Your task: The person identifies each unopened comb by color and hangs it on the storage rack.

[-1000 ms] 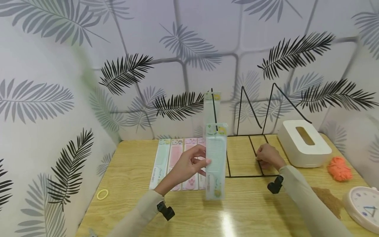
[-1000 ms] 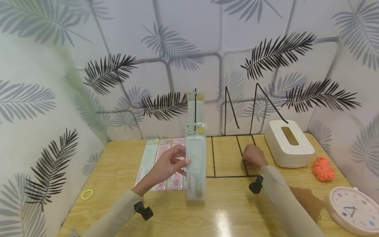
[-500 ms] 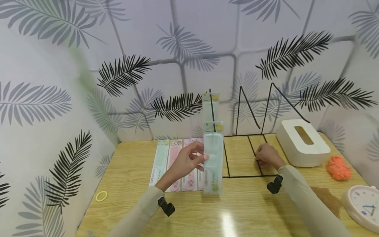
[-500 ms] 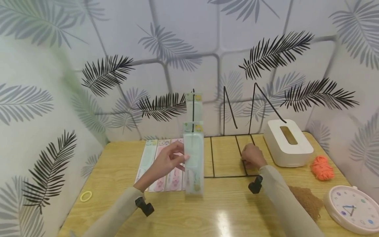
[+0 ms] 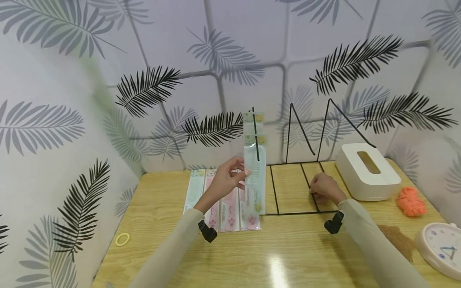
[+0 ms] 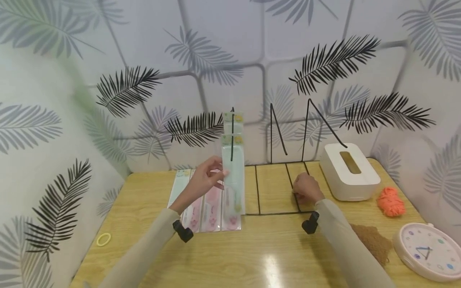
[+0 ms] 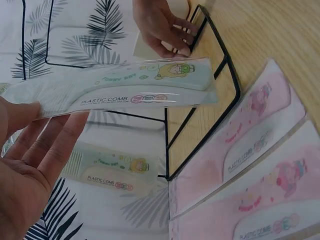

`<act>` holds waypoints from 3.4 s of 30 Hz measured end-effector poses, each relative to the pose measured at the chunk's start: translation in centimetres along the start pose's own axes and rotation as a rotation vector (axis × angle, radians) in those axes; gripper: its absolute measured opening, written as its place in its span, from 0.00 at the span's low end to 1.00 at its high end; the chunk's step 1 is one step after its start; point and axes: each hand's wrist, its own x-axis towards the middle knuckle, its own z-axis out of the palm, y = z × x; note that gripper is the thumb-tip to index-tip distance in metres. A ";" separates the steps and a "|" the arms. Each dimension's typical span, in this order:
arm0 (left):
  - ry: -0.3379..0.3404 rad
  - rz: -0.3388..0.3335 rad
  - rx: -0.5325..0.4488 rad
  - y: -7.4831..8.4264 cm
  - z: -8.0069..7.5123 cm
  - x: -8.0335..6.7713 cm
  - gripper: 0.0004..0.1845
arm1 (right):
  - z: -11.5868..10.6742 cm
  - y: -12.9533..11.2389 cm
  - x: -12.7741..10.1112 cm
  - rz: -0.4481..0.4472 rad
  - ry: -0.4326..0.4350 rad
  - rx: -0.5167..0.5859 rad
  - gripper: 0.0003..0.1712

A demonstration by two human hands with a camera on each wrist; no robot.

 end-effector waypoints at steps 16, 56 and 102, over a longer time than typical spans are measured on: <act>0.089 0.027 0.064 -1.9 -1.6 5.7 0.22 | 0.3 0.2 0.2 0.024 0.000 0.006 0.13; 0.235 -0.096 0.196 -3.0 -2.9 2.1 0.16 | 0.4 0.1 0.0 -0.005 0.008 -0.043 0.25; 0.632 -0.627 0.265 -10.3 -12.2 -8.6 0.12 | 1.6 -1.5 0.7 -0.157 0.080 -0.353 0.20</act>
